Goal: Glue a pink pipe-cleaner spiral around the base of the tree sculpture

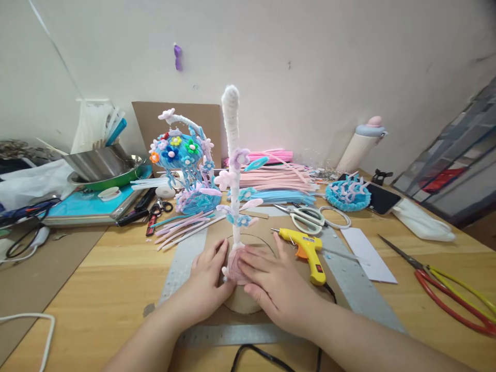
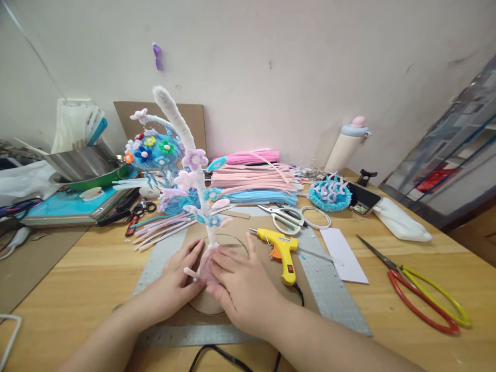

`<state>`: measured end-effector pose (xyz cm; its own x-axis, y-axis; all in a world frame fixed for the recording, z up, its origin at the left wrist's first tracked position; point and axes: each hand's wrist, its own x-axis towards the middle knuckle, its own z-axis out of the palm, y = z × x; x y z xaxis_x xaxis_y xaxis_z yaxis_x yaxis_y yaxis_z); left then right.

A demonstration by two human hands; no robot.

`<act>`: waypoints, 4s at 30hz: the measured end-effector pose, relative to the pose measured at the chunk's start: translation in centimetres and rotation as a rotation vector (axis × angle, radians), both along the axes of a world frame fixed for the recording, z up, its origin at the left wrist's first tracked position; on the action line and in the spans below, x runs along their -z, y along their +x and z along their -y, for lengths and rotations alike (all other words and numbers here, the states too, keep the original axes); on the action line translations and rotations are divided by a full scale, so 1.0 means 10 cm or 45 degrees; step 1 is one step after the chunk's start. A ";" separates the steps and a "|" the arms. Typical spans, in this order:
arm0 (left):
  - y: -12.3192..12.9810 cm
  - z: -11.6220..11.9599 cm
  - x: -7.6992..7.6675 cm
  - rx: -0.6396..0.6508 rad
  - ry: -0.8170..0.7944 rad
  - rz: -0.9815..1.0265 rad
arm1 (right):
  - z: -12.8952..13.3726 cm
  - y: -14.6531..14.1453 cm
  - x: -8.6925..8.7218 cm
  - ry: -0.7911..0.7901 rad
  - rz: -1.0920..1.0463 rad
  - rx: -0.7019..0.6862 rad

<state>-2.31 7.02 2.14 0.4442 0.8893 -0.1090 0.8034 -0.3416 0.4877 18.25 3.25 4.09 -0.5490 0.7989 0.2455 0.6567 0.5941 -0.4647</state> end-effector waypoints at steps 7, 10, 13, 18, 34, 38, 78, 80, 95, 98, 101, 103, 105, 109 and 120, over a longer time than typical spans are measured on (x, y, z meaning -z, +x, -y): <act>0.02 0.00 -0.03 -0.005 0.006 0.021 | 0.04 -0.05 0.10 0.009 0.159 -0.010; 0.03 -0.01 -0.04 -0.011 -0.004 0.020 | 0.05 -0.08 0.13 0.011 0.208 -0.008; 0.01 -0.01 -0.05 -0.019 0.001 0.047 | 0.05 -0.08 0.16 0.030 0.214 -0.007; -0.09 -0.03 -0.06 0.017 0.006 0.070 | 0.05 -0.06 0.15 0.074 0.119 -0.002; 0.02 0.04 -0.05 -0.230 0.049 0.031 | 0.09 -0.03 0.17 -0.028 0.115 0.289; 0.02 0.04 -0.06 -0.214 0.029 0.121 | 0.13 -0.03 0.11 -0.031 0.130 0.270; -0.09 0.19 0.11 -0.334 0.445 0.213 | 0.18 -0.03 -0.25 -0.488 0.584 0.351; -0.08 0.22 0.14 -0.301 0.506 0.168 | 0.18 -0.03 -0.25 -0.482 0.601 0.342; -0.03 0.25 0.10 -0.141 0.676 -0.122 | 0.20 0.00 -0.14 -0.363 0.575 0.347; -0.05 0.24 0.11 -0.129 0.655 -0.086 | 0.19 0.01 -0.14 -0.352 0.571 0.345; -0.06 0.23 0.12 -0.127 0.649 -0.069 | 0.18 -0.01 -0.14 -0.362 0.578 0.341; -0.05 0.24 0.11 -0.120 0.641 -0.090 | 0.19 -0.03 -0.14 -0.354 0.576 0.336; -0.04 0.25 0.09 -0.119 0.642 -0.128 | 0.20 -0.02 -0.16 -0.344 0.563 0.331; -0.01 0.27 0.06 -0.126 0.636 -0.174 | 0.16 0.19 -0.26 -0.360 0.440 0.316; -0.05 0.28 0.11 -0.260 0.512 -0.088 | -0.15 0.99 -0.02 -0.644 0.568 1.063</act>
